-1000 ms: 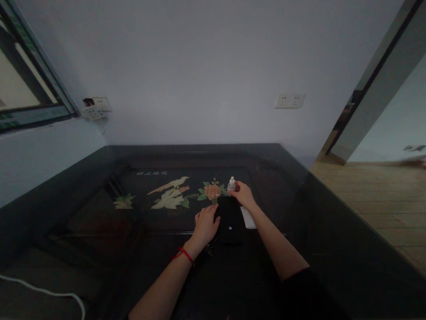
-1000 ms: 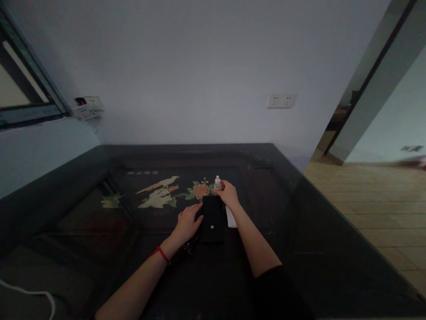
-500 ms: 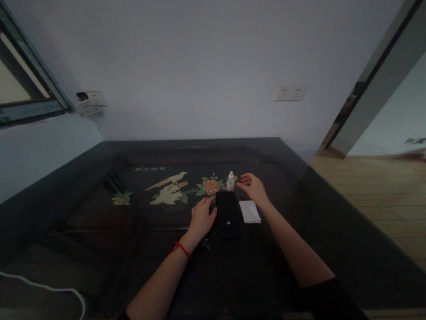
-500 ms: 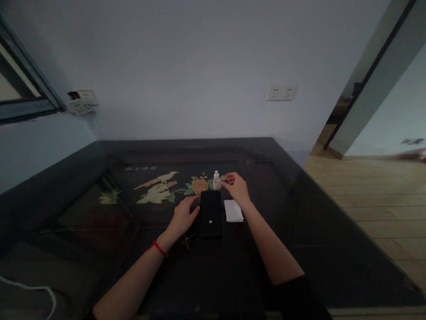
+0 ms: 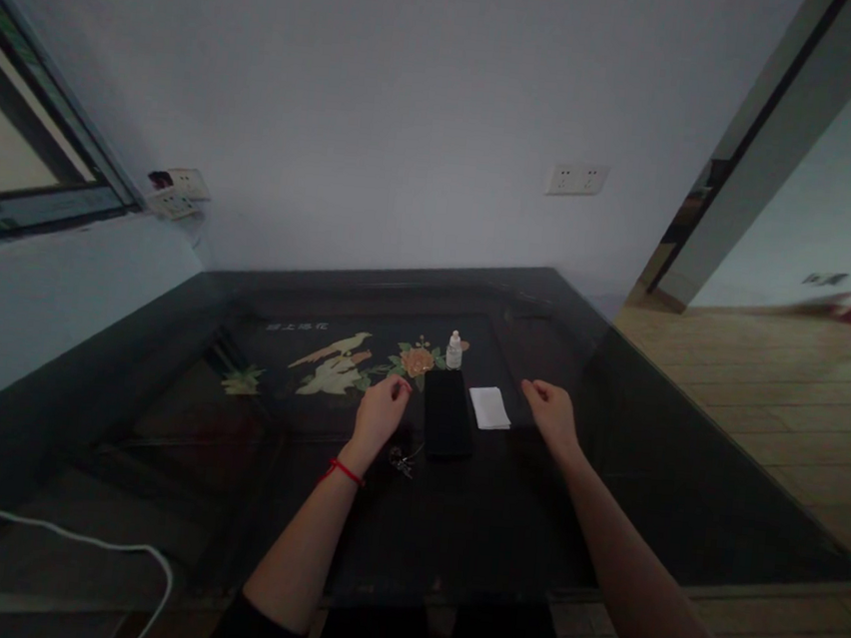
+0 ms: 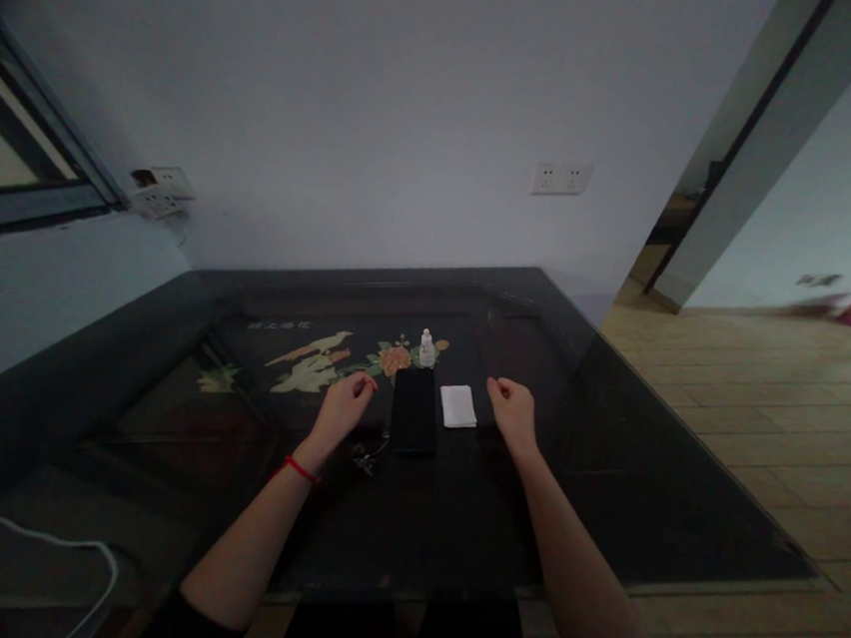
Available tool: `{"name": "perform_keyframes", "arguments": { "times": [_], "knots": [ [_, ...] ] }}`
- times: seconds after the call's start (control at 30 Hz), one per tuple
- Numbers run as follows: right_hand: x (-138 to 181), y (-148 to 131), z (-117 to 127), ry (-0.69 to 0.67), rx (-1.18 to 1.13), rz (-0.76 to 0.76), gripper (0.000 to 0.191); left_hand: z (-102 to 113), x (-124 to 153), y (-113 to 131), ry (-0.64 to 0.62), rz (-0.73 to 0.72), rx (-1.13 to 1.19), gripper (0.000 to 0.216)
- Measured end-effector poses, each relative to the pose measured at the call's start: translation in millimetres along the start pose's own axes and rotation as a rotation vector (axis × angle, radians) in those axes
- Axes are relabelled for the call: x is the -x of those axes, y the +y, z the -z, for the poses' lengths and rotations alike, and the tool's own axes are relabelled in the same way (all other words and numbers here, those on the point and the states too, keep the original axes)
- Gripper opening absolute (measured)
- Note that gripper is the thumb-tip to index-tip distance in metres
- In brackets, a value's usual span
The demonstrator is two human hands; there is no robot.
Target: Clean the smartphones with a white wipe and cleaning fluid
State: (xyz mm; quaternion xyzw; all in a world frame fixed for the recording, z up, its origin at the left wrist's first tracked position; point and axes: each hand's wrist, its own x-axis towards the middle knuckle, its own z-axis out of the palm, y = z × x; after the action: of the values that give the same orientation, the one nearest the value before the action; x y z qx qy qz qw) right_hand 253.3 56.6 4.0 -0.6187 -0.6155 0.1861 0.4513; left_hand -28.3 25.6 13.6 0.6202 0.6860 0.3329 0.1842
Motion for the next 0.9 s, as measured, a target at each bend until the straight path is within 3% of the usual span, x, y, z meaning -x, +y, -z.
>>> {"name": "perform_keyframes", "arguments": {
  "times": [0.23,0.43,0.5,0.73,0.9],
  "knots": [
    [6.1,-3.9,-7.1,-0.05,-0.07,-0.04,0.039,-1.6,1.3,1.3,-0.017,-0.003,0.067,0.015],
    [22.5,-12.3,-42.6,-0.277,-0.371,-0.133,0.02,-23.4,7.7,13.8,0.013,0.09,0.349,0.037],
    [27.6,-13.1,-54.4,-0.334,-0.436,-0.159,0.017,-31.4,12.4,20.7,-0.057,0.177,0.629,0.044],
    [35.0,-14.1,-67.6,-0.367,-0.384,-0.102,0.016,-32.7,22.2,38.2,-0.17,0.29,1.087,0.064],
    [35.7,-15.0,-63.6,-0.351,-0.345,-0.135,0.014,-32.6,21.8,40.5,-0.169,0.276,1.186,0.071]
  ]
}}
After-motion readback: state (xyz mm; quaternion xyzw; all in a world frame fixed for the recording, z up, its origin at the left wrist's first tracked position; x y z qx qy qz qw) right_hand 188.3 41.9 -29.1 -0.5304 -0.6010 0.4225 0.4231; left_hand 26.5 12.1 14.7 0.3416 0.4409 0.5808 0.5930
